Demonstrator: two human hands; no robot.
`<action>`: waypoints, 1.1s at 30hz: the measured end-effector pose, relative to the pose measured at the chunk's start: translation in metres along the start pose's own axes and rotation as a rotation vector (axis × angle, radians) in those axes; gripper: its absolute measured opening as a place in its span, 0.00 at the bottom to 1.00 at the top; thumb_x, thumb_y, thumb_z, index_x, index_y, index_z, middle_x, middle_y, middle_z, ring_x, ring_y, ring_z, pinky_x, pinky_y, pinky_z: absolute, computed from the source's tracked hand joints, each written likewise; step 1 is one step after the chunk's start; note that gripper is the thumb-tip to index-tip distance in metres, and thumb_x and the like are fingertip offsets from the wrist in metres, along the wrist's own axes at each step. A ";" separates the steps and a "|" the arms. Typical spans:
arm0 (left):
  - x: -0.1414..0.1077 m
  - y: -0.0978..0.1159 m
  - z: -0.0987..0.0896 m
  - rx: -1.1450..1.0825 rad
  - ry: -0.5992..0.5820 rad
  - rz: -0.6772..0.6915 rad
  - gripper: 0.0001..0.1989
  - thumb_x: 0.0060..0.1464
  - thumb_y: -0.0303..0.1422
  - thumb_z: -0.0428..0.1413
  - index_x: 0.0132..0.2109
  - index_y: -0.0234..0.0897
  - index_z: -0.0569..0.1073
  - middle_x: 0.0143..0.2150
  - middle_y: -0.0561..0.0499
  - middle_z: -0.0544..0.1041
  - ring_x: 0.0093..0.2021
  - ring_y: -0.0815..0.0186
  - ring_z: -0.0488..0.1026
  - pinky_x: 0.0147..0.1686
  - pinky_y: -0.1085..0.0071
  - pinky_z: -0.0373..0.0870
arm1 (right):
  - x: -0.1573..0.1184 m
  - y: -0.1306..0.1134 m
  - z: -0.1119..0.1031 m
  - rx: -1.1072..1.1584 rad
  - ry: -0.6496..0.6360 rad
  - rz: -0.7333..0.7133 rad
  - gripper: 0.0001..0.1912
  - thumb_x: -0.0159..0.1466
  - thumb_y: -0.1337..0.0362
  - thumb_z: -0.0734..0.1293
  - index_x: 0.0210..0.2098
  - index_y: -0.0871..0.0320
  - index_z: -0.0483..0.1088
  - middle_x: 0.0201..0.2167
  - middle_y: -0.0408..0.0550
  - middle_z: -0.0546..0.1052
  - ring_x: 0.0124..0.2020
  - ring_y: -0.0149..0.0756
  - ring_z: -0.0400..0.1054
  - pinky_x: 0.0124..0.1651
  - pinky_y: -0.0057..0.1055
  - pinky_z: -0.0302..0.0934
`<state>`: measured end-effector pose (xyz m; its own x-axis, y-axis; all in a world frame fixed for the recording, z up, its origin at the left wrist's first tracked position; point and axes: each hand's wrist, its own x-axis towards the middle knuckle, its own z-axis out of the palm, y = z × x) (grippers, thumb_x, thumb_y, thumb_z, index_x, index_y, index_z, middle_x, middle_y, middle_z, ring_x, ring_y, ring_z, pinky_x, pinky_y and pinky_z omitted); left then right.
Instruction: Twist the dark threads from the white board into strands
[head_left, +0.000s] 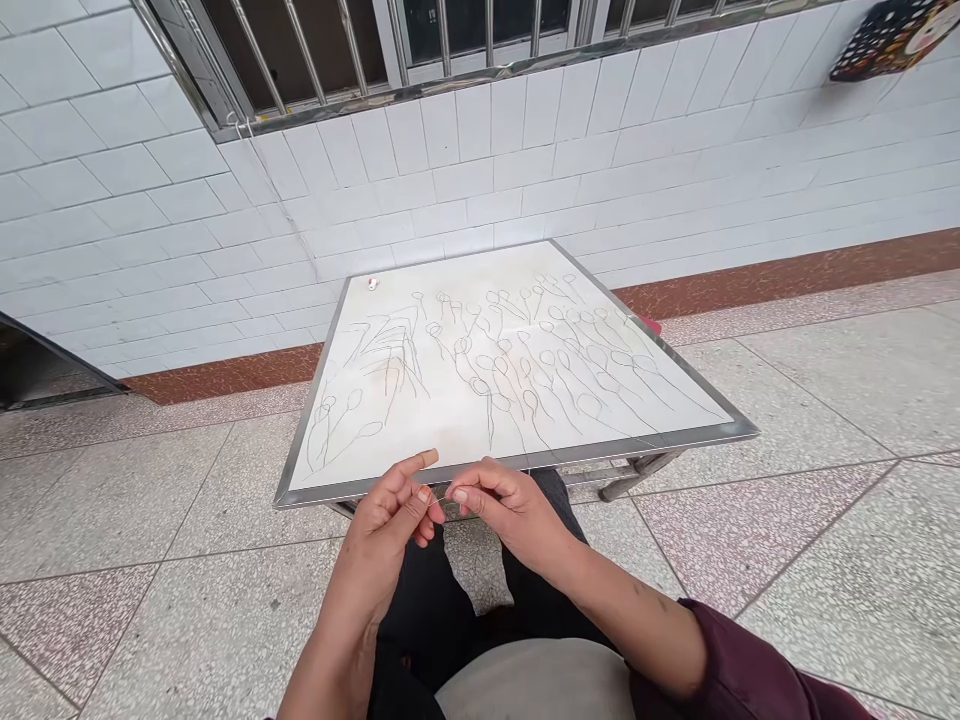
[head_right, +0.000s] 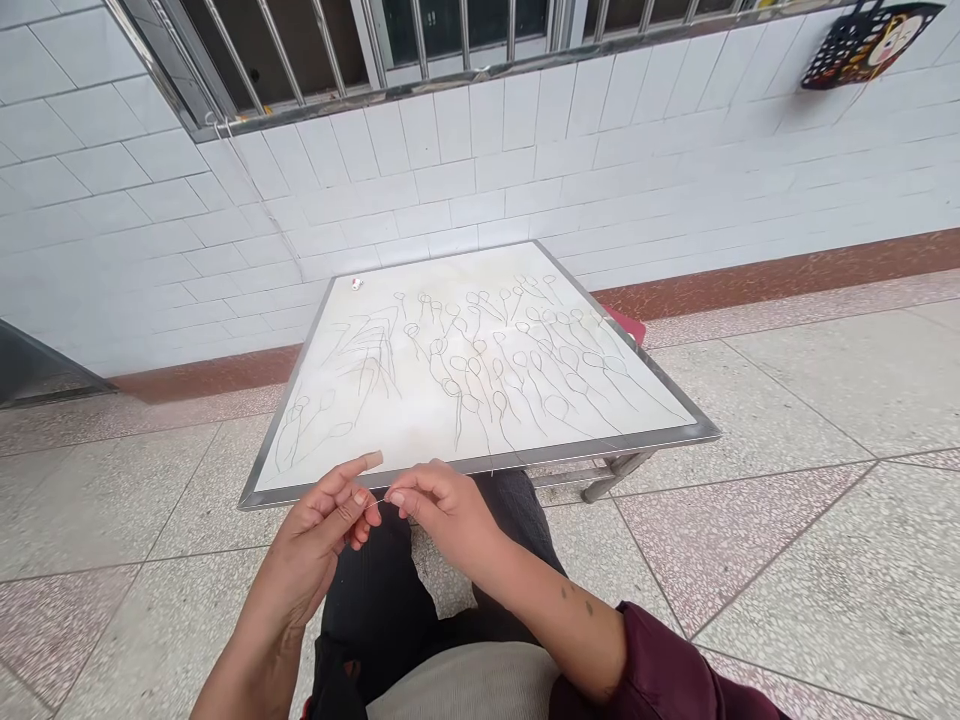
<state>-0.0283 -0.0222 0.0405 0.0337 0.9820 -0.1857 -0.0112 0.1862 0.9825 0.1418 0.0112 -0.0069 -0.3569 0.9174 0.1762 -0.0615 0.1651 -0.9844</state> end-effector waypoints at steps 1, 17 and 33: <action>0.001 0.000 0.001 -0.015 0.004 -0.004 0.26 0.56 0.41 0.59 0.59 0.35 0.70 0.27 0.54 0.73 0.26 0.71 0.63 0.28 0.73 0.60 | 0.000 -0.001 -0.001 -0.011 0.001 -0.001 0.08 0.66 0.60 0.65 0.34 0.54 0.75 0.29 0.43 0.72 0.32 0.32 0.68 0.39 0.31 0.61; -0.003 0.005 0.006 -0.132 0.022 -0.007 0.25 0.54 0.37 0.62 0.58 0.36 0.71 0.24 0.55 0.70 0.25 0.72 0.59 0.26 0.75 0.53 | 0.002 -0.005 -0.008 0.149 -0.052 0.085 0.08 0.63 0.59 0.68 0.30 0.55 0.75 0.26 0.42 0.72 0.30 0.32 0.65 0.38 0.32 0.58; -0.009 0.010 0.000 -0.207 0.093 0.029 0.25 0.52 0.36 0.64 0.56 0.35 0.73 0.24 0.55 0.69 0.25 0.73 0.58 0.24 0.77 0.52 | -0.001 -0.011 -0.012 0.196 -0.014 0.167 0.09 0.61 0.57 0.68 0.30 0.56 0.76 0.23 0.41 0.72 0.28 0.32 0.64 0.38 0.32 0.57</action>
<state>-0.0282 -0.0295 0.0516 -0.0615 0.9840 -0.1672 -0.2159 0.1505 0.9648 0.1539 0.0122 0.0040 -0.3900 0.9207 0.0121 -0.1799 -0.0633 -0.9816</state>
